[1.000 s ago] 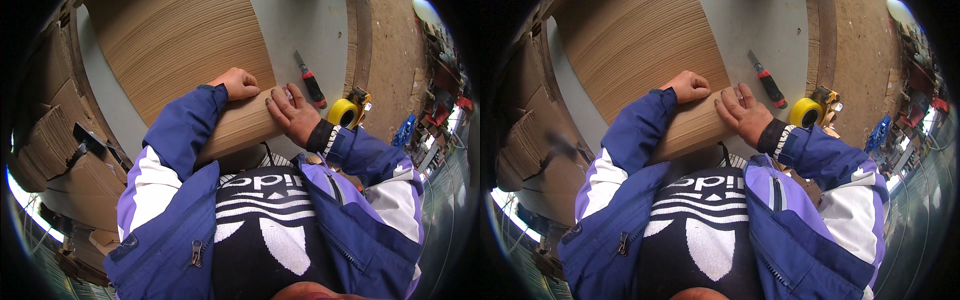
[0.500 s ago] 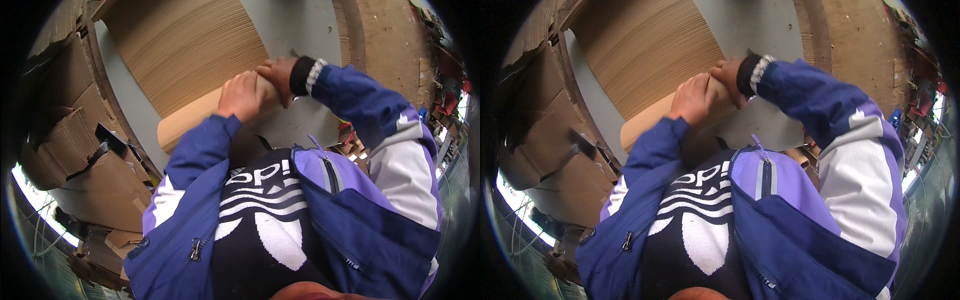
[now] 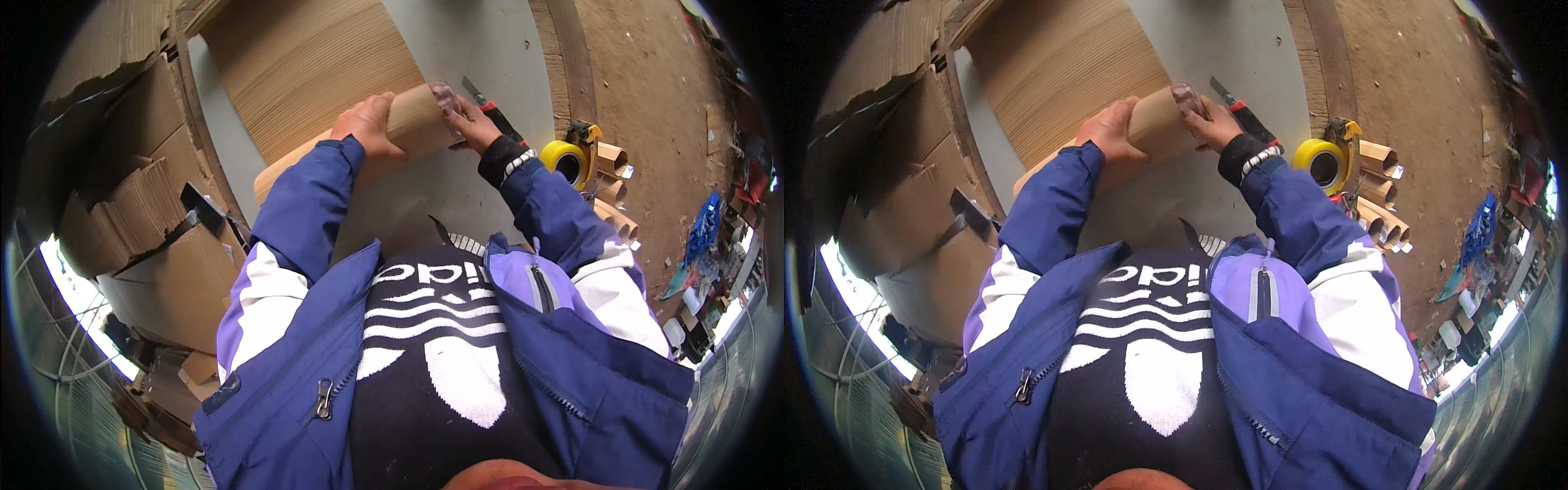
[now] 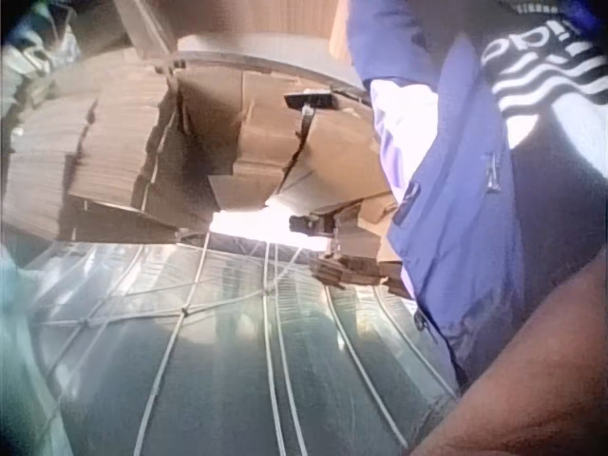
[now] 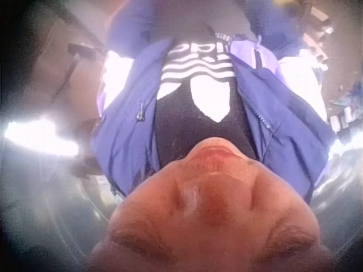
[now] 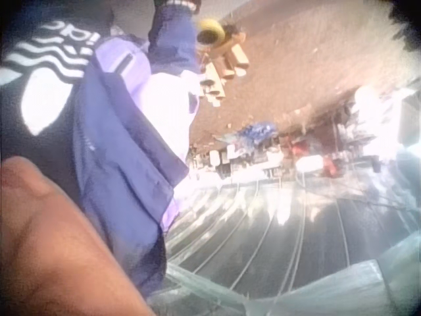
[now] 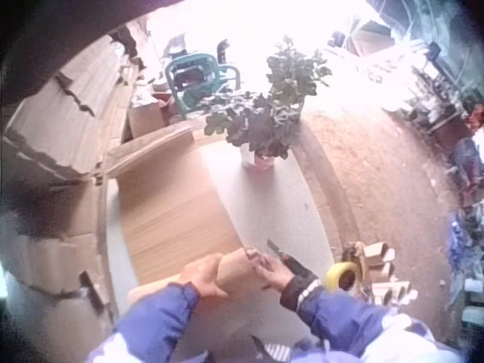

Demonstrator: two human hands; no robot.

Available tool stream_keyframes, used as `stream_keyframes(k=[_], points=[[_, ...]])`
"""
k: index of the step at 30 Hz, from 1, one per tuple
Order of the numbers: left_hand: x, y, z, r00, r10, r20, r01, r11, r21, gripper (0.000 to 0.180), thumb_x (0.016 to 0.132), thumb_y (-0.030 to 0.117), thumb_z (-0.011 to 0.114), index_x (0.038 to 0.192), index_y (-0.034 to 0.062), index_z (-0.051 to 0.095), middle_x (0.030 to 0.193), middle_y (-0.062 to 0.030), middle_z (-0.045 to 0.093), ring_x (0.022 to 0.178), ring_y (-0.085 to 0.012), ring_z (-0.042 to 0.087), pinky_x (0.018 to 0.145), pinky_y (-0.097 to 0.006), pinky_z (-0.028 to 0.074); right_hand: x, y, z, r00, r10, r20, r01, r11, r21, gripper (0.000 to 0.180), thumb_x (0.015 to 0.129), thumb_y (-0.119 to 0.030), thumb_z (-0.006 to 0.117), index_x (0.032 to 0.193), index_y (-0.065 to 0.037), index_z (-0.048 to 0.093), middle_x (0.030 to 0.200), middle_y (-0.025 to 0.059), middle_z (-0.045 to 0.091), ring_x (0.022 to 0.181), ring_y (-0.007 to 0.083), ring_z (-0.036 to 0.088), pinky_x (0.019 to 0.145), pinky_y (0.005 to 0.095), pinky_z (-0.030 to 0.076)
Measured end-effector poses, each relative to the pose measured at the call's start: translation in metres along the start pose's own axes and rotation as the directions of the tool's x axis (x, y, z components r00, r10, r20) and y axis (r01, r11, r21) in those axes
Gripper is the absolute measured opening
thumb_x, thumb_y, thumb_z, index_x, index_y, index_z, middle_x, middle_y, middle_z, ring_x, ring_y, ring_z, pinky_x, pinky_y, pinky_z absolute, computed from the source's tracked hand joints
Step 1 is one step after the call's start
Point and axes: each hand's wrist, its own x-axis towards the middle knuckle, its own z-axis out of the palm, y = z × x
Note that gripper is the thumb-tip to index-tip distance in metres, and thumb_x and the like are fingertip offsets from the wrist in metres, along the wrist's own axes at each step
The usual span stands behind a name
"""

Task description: The person assembles cardboard tubes by wrapping corrugated cardboard around a plastic-wrapped plant root ball, securing it with tape, and trimming the edges. They repeat this process to create multiple cylindrical containers and place them upright on the table.

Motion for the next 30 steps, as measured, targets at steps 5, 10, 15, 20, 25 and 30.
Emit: stream_keyframes(k=[5,10,15,20,25,30], points=[[-0.035,0.025,0.045,0.986,0.167,-0.015,-0.167,0.985,0.037,0.101,0.054,0.037,0.091,0.139,0.0021,0.050,0.130,-0.0199,0.061,0.122,-0.0369,0.058,0.102,-0.044,0.049,-0.072,0.040,0.009,0.988,0.147,-0.042,-0.137,0.973,0.184,0.075,0.087,-0.044,0.075,0.147,-0.010,0.044,0.138,0.0102,0.054,0.115,0.0237,0.059,0.087,0.0441,0.056],[-0.064,0.035,0.081,0.972,0.222,-0.081,-0.223,0.975,0.000,0.097,0.054,0.031,0.090,0.137,0.0001,0.050,0.130,-0.0214,0.059,0.123,-0.0377,0.056,0.103,-0.046,0.046,-0.109,0.027,0.022,0.918,-0.397,-0.004,0.158,0.375,-0.914,0.108,0.068,-0.041,0.090,0.152,-0.006,0.033,0.149,0.0182,0.047,0.136,0.0386,0.046,0.111,0.0474,0.041],[-0.073,0.040,0.080,0.987,0.146,-0.072,-0.144,0.989,0.035,0.094,0.053,0.031,0.089,0.135,0.0027,0.052,0.126,-0.0177,0.061,0.121,-0.0334,0.058,0.099,-0.043,0.047,-0.074,-0.024,0.052,0.966,-0.049,0.254,0.255,-0.001,-0.967,0.117,0.053,-0.036,0.096,0.149,-0.008,0.037,0.147,0.0177,0.049,0.132,0.0458,0.046,0.110,0.0479,0.043],[-0.080,0.037,0.091,0.981,0.170,0.093,-0.173,0.985,0.025,0.092,0.054,0.034,0.089,0.132,0.0022,0.053,0.127,-0.0171,0.061,0.122,-0.0322,0.058,0.101,-0.044,0.045,-0.077,-0.012,0.062,0.973,0.172,0.156,0.152,0.033,-0.988,0.119,0.047,-0.037,0.094,0.149,-0.010,0.038,0.147,0.0196,0.048,0.131,0.0468,0.047,0.110,0.0479,0.044],[-0.114,0.036,0.129,0.904,0.222,-0.365,-0.155,0.966,0.206,0.105,0.058,0.037,0.090,0.146,0.0056,0.044,0.137,-0.0194,0.055,0.132,-0.0379,0.049,0.114,-0.054,0.031,-0.072,0.000,0.055,0.966,0.150,0.212,0.199,0.101,-0.975,0.115,0.047,-0.037,0.092,0.147,-0.012,0.041,0.143,0.0183,0.051,0.131,0.0438,0.049,0.109,0.0477,0.044],[-0.114,0.030,0.137,0.949,0.195,-0.246,-0.120,0.950,0.290,0.115,0.060,0.035,0.090,0.154,0.0084,0.029,0.150,-0.0195,0.041,0.139,-0.0383,0.041,0.119,-0.056,0.024,-0.038,-0.004,0.035,0.932,0.251,0.261,0.213,0.204,-0.956,0.105,0.053,-0.036,0.094,0.143,-0.008,0.047,0.134,0.0214,0.056,0.126,0.0407,0.055,0.107,0.0456,0.046]])
